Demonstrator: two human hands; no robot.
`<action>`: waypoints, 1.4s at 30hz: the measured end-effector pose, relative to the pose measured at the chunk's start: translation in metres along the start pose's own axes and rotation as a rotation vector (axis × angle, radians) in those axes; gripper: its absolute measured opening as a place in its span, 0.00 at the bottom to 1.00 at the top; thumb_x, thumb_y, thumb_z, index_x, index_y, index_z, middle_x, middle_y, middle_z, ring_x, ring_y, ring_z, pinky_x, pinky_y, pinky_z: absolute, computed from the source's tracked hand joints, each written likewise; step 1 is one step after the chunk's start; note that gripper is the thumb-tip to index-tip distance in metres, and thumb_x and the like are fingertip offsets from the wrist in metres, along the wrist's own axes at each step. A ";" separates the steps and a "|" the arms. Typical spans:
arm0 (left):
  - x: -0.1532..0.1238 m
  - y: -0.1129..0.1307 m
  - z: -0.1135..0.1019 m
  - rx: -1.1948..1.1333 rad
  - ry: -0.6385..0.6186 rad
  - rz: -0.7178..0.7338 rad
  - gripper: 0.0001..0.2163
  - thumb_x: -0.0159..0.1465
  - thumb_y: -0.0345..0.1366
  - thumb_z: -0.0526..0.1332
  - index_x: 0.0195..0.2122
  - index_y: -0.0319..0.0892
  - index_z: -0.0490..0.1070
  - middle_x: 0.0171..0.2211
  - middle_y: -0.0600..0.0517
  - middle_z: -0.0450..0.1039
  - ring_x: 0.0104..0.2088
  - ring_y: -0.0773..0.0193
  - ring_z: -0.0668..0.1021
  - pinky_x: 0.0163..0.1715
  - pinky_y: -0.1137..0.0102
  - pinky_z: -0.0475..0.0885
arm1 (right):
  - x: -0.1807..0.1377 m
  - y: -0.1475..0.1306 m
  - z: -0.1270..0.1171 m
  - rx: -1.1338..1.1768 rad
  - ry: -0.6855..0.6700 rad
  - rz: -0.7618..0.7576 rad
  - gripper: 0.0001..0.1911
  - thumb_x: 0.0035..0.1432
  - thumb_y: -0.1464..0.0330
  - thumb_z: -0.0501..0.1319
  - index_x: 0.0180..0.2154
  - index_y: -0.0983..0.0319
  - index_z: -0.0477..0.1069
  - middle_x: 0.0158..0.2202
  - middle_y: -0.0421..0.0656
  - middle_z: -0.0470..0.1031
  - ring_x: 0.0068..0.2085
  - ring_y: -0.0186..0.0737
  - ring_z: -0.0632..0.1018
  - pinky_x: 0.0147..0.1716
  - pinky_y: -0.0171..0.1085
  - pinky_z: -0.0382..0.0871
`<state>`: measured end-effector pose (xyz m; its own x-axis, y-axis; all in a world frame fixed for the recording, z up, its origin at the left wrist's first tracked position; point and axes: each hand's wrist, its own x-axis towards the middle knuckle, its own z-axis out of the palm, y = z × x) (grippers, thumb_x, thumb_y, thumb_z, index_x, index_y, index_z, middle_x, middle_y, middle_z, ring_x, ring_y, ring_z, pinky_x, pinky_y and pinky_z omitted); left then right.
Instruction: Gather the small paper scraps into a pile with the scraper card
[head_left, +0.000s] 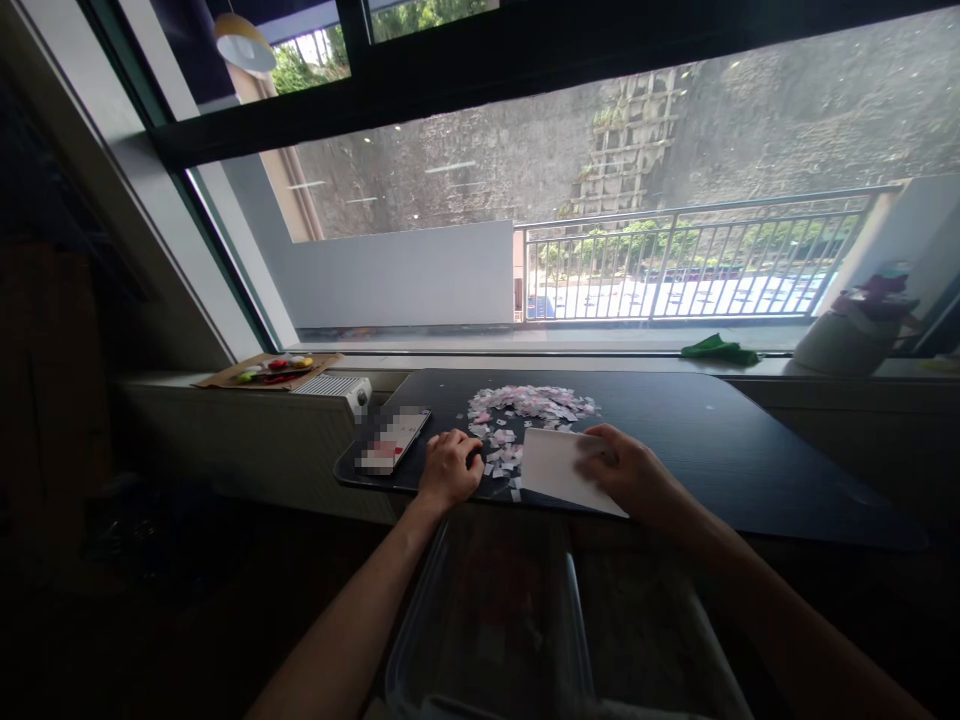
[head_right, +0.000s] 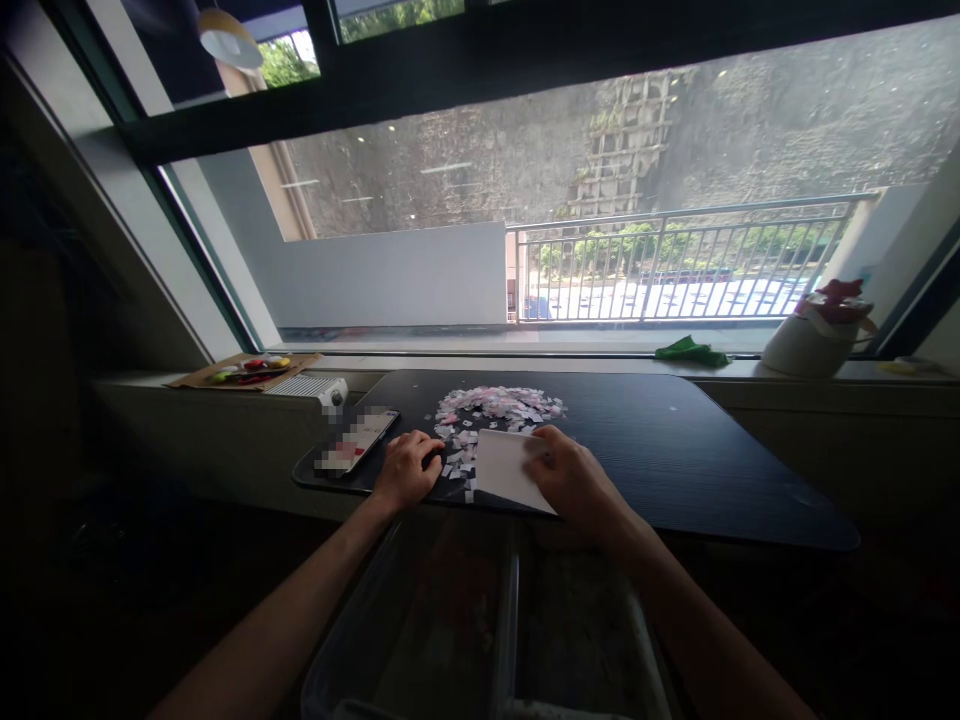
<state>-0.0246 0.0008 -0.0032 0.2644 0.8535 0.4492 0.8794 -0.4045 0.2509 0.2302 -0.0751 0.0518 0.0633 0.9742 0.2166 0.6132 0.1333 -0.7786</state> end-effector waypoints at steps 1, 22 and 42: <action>0.000 0.000 0.000 0.000 -0.001 0.000 0.11 0.61 0.33 0.57 0.42 0.45 0.76 0.42 0.48 0.75 0.47 0.55 0.75 0.56 0.56 0.63 | -0.001 0.000 -0.003 -0.017 0.015 -0.006 0.13 0.49 0.65 0.59 0.39 0.58 0.71 0.30 0.43 0.78 0.27 0.41 0.76 0.26 0.38 0.68; 0.000 0.001 0.002 -0.005 -0.001 -0.011 0.12 0.61 0.32 0.57 0.42 0.45 0.77 0.41 0.48 0.75 0.47 0.55 0.75 0.55 0.56 0.63 | 0.005 -0.021 0.002 -0.251 -0.018 -0.144 0.12 0.55 0.68 0.56 0.42 0.60 0.71 0.31 0.44 0.80 0.29 0.42 0.77 0.29 0.36 0.65; 0.000 0.002 0.001 -0.006 0.005 -0.005 0.11 0.60 0.33 0.57 0.41 0.43 0.77 0.41 0.47 0.74 0.46 0.54 0.75 0.55 0.54 0.64 | 0.006 -0.029 -0.023 -0.465 0.062 -0.080 0.15 0.56 0.66 0.56 0.45 0.60 0.72 0.34 0.47 0.81 0.33 0.45 0.78 0.30 0.36 0.64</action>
<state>-0.0221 0.0004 -0.0040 0.2574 0.8539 0.4523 0.8785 -0.4018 0.2585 0.2305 -0.0775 0.0888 0.0398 0.9494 0.3114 0.9044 0.0983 -0.4152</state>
